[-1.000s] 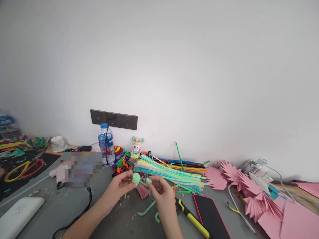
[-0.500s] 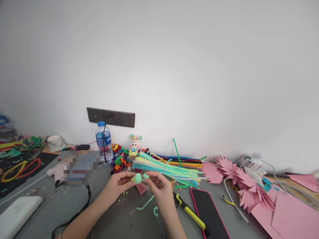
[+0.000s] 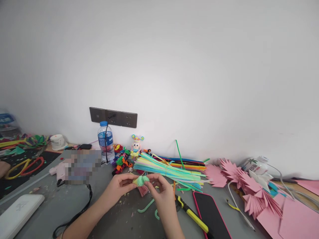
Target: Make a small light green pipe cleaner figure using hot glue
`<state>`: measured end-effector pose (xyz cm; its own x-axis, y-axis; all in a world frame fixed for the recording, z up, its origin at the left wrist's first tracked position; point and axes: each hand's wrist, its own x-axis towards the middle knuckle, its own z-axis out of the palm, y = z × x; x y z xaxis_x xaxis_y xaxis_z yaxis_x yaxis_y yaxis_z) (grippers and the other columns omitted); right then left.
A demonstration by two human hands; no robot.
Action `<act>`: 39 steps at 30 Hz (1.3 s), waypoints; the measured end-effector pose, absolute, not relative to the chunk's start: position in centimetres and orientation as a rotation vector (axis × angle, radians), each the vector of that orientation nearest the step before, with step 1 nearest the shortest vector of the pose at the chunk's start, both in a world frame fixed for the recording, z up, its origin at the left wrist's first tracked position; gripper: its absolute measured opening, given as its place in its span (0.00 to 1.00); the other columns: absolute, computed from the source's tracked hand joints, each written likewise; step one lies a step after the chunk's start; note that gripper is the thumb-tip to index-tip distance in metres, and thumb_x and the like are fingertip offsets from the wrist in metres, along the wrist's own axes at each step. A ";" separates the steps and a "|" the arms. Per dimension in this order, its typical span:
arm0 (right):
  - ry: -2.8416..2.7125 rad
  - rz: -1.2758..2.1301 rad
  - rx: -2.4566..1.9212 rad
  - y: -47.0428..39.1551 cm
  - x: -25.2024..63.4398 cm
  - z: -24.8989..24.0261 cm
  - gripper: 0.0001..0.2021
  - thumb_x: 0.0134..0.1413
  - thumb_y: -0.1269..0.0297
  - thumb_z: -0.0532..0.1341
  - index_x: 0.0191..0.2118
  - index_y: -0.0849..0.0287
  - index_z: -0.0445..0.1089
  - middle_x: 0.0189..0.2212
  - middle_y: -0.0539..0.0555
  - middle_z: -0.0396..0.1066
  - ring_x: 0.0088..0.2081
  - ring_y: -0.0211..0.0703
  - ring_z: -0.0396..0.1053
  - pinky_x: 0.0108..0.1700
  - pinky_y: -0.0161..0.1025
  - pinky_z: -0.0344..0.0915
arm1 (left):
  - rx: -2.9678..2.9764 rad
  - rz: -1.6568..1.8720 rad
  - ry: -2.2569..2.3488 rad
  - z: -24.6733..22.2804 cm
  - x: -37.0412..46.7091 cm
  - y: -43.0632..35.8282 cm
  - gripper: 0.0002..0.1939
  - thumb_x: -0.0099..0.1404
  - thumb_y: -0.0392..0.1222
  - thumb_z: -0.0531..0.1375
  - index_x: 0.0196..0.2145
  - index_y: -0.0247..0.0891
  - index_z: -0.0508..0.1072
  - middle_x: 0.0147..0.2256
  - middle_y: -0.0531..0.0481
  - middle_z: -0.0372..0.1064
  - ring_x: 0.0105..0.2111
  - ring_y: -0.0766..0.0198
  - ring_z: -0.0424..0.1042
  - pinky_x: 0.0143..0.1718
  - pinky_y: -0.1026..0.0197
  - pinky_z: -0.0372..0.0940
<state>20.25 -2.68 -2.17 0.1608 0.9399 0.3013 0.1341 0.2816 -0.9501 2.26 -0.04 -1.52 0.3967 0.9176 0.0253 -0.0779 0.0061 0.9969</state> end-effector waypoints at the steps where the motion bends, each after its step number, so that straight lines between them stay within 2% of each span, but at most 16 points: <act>1: -1.290 0.791 -1.144 -2.7 20.3 -2.2 0.16 0.43 0.50 0.68 0.31 0.60 0.74 0.28 0.57 0.74 0.28 0.46 0.70 0.30 0.38 0.68 | 1.329 0.946 0.846 -1.5 2.3 0.0 0.21 0.50 0.51 0.68 0.39 0.36 0.80 0.40 0.42 0.77 0.42 0.49 0.74 0.47 0.52 0.66; 13: -1.341 0.671 -1.200 -2.9 20.2 -2.1 0.15 0.45 0.50 0.67 0.29 0.59 0.75 0.24 0.55 0.73 0.26 0.45 0.67 0.28 0.38 0.64 | 1.366 0.987 0.829 -2.2 2.4 0.0 0.19 0.51 0.50 0.68 0.39 0.36 0.80 0.38 0.42 0.76 0.39 0.52 0.74 0.42 0.56 0.67; 21: -1.395 0.572 -1.170 -2.9 20.1 -2.0 0.11 0.46 0.54 0.66 0.28 0.57 0.75 0.27 0.56 0.74 0.29 0.47 0.68 0.29 0.38 0.63 | 1.367 1.017 0.836 -2.4 2.5 -0.1 0.18 0.51 0.48 0.68 0.36 0.35 0.80 0.38 0.41 0.77 0.40 0.51 0.74 0.44 0.55 0.67; 28: -1.413 0.565 -1.125 -2.9 19.8 -1.8 0.11 0.47 0.53 0.66 0.27 0.57 0.75 0.23 0.55 0.71 0.25 0.45 0.67 0.25 0.37 0.63 | 1.312 1.043 0.859 -3.0 2.5 -0.1 0.18 0.49 0.49 0.69 0.35 0.34 0.78 0.37 0.41 0.77 0.40 0.51 0.75 0.42 0.56 0.68; 32: -1.405 0.580 -1.094 -2.8 20.1 -2.0 0.12 0.46 0.52 0.66 0.28 0.57 0.76 0.21 0.53 0.67 0.23 0.44 0.65 0.23 0.36 0.62 | 1.307 1.034 0.868 -2.9 2.6 -0.4 0.17 0.49 0.47 0.69 0.34 0.35 0.77 0.36 0.42 0.77 0.39 0.53 0.75 0.41 0.58 0.67; 36: -1.410 0.628 -1.119 -2.7 20.3 -2.9 0.14 0.47 0.52 0.66 0.29 0.58 0.76 0.22 0.53 0.67 0.24 0.43 0.65 0.24 0.36 0.62 | 1.341 1.003 0.879 -2.7 2.5 -0.5 0.17 0.51 0.47 0.68 0.35 0.34 0.76 0.35 0.43 0.76 0.37 0.55 0.75 0.38 0.59 0.67; 39: -1.363 0.661 -1.147 -2.9 20.0 -2.8 0.16 0.48 0.50 0.64 0.35 0.60 0.75 0.24 0.53 0.69 0.26 0.44 0.66 0.27 0.36 0.64 | 1.369 1.005 0.903 -2.7 2.4 -0.3 0.17 0.50 0.47 0.68 0.35 0.33 0.76 0.34 0.43 0.76 0.35 0.56 0.74 0.36 0.60 0.67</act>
<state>20.04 -2.86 -2.83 0.1589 0.9021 0.4012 0.2440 0.3578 -0.9013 2.40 -0.28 -2.65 0.3361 0.9399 0.0595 -0.0408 -0.0486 0.9980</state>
